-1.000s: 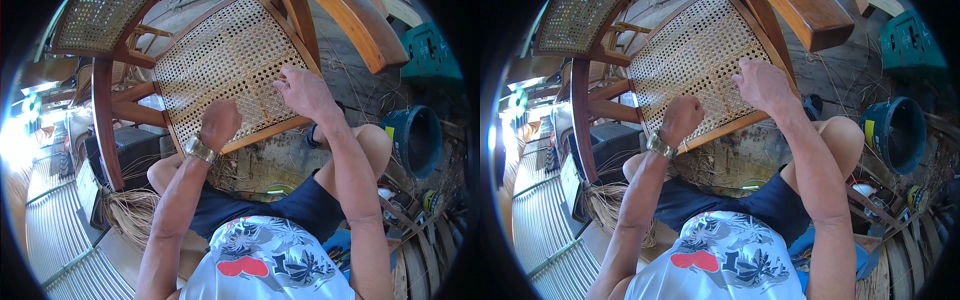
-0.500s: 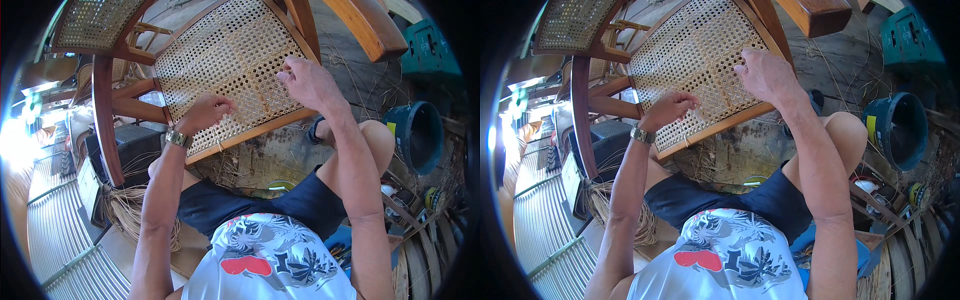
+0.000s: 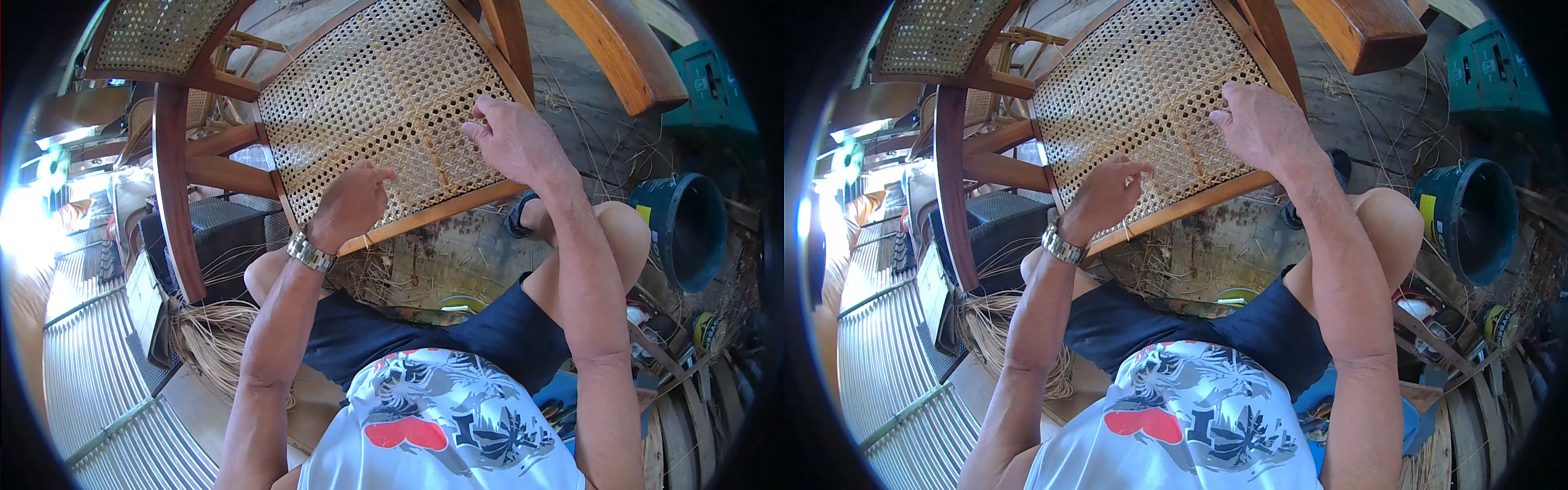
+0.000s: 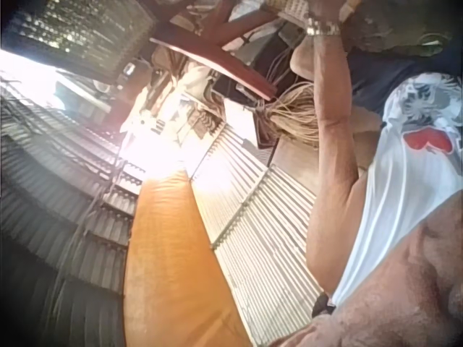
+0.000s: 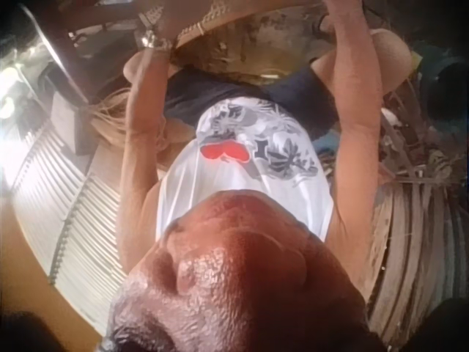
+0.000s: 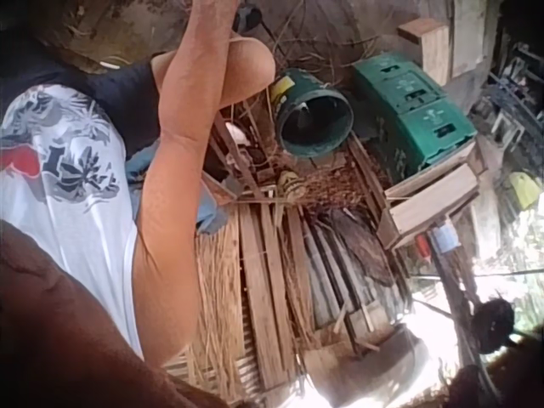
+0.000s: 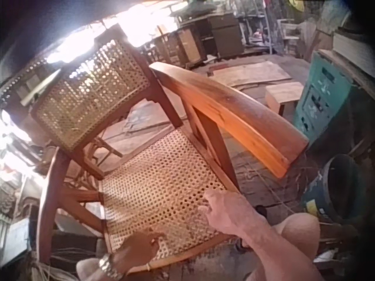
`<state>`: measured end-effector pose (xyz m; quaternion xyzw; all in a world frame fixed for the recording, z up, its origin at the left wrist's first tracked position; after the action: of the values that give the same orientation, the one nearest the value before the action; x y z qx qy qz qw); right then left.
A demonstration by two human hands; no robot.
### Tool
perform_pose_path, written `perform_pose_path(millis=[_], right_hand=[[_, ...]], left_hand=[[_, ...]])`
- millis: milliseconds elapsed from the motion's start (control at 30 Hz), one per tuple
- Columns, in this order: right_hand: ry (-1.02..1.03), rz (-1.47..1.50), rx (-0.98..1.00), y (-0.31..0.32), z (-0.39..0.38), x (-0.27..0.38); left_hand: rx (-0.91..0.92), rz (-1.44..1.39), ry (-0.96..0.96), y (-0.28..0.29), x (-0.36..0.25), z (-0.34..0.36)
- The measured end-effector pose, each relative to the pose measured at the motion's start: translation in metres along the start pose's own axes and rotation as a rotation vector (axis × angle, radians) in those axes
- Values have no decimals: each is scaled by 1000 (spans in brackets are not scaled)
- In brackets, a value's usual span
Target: Repairing or replacing the cane webbing on a wooden chair seat using manual tools.
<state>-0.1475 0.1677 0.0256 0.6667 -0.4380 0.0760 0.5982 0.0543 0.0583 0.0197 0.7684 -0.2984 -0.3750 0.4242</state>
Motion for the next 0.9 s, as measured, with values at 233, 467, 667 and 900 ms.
perform_pose_path(millis=[233, 467, 667, 900], right_hand=[[26, 8, -22, 3, -2, 1], [43, 23, -45, 3, 1, -1], [36, -11, -26, -5, 5, 4], [22, -35, -28, -12, 13, 10]], left_hand=[[22, -167, 8, -2, 9, 1], [114, -492, 186, -19, 35, -3], [39, -517, 124, -23, 40, -6], [-184, -511, -16, -14, 34, -19]])
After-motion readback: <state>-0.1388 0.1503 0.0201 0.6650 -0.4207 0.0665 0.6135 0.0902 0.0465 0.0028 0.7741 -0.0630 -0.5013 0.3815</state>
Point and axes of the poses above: each hand's wrist, its own z-axis towards the middle knuckle, its own y-axis out of the back of the hand, x = y × z, the point moved 10 cm from there along z, towards the middle knuckle
